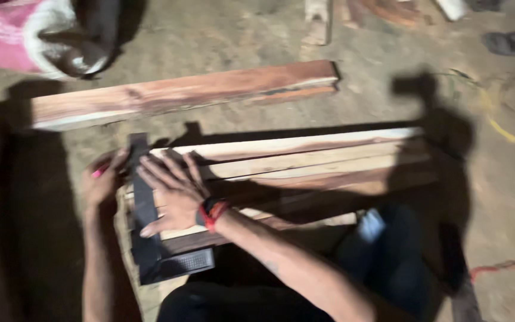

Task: The person sits on the floor and uses a try square and a pink marker to draw lines on several wooden planks. They then use a tape measure to mark additional points and a hand saw as a straightedge to draw long lines across the planks.

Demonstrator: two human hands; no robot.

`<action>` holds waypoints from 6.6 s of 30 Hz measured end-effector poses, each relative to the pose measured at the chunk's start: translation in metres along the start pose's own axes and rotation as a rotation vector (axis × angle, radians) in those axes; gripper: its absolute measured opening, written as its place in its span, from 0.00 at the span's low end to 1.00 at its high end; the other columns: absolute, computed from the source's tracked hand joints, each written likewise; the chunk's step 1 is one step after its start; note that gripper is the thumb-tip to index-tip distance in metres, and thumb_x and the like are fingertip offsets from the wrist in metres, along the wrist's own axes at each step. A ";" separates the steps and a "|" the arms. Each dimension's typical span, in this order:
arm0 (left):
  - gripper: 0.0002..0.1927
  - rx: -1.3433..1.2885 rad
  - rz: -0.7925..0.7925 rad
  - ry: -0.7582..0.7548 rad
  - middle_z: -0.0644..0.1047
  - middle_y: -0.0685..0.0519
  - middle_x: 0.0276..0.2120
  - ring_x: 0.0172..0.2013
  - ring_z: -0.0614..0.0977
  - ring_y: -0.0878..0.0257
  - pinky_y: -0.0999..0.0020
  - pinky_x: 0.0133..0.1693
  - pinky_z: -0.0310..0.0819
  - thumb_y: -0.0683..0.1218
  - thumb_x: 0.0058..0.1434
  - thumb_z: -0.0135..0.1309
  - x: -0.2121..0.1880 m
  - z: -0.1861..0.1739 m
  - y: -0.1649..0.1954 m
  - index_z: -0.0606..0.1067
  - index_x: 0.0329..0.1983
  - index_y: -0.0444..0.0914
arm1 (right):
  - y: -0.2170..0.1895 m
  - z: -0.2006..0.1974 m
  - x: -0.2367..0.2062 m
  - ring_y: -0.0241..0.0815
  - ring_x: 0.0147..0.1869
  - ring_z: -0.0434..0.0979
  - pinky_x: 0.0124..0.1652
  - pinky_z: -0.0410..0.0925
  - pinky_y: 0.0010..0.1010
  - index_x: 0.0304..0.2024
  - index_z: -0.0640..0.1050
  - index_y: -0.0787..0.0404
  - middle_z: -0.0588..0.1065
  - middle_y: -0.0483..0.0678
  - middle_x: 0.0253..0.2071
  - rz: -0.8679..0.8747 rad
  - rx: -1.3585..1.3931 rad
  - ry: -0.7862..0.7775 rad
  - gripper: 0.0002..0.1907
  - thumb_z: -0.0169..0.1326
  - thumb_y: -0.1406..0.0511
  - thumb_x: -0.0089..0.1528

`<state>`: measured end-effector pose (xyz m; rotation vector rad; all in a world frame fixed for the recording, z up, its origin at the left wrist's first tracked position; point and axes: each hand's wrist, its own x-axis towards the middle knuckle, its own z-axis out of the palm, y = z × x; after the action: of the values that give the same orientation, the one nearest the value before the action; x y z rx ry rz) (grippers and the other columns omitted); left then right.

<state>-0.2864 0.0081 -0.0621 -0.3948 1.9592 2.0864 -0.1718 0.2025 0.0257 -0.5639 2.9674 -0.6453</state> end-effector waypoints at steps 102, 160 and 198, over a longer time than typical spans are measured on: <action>0.11 -0.360 -0.043 0.438 0.80 0.45 0.30 0.27 0.80 0.61 0.68 0.34 0.78 0.37 0.57 0.63 -0.274 0.013 -0.032 0.78 0.41 0.26 | 0.305 -0.080 -0.006 0.61 0.73 0.56 0.64 0.49 0.61 0.68 0.67 0.51 0.60 0.57 0.71 0.265 -0.080 -0.167 0.46 0.60 0.37 0.56; 0.14 -0.674 0.385 0.861 0.80 0.48 0.32 0.26 0.76 0.67 0.76 0.28 0.67 0.38 0.61 0.63 -0.313 -0.002 -0.070 0.78 0.49 0.27 | 0.244 -0.103 -0.082 0.63 0.52 0.81 0.51 0.70 0.53 0.55 0.82 0.52 0.82 0.60 0.44 0.342 -0.115 -0.229 0.39 0.39 0.34 0.62; 0.17 0.267 0.266 0.515 0.77 0.54 0.27 0.28 0.76 0.67 0.71 0.31 0.71 0.48 0.51 0.72 -0.250 -0.007 -0.010 0.82 0.38 0.34 | -0.037 -0.008 -0.096 0.43 0.43 0.76 0.39 0.73 0.32 0.51 0.83 0.56 0.74 0.47 0.42 -0.517 0.376 0.198 0.27 0.68 0.66 0.47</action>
<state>-0.0501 0.0017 0.0189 -0.7044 2.6785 1.9645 -0.0709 0.2091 0.0459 -1.3021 2.7466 -1.3277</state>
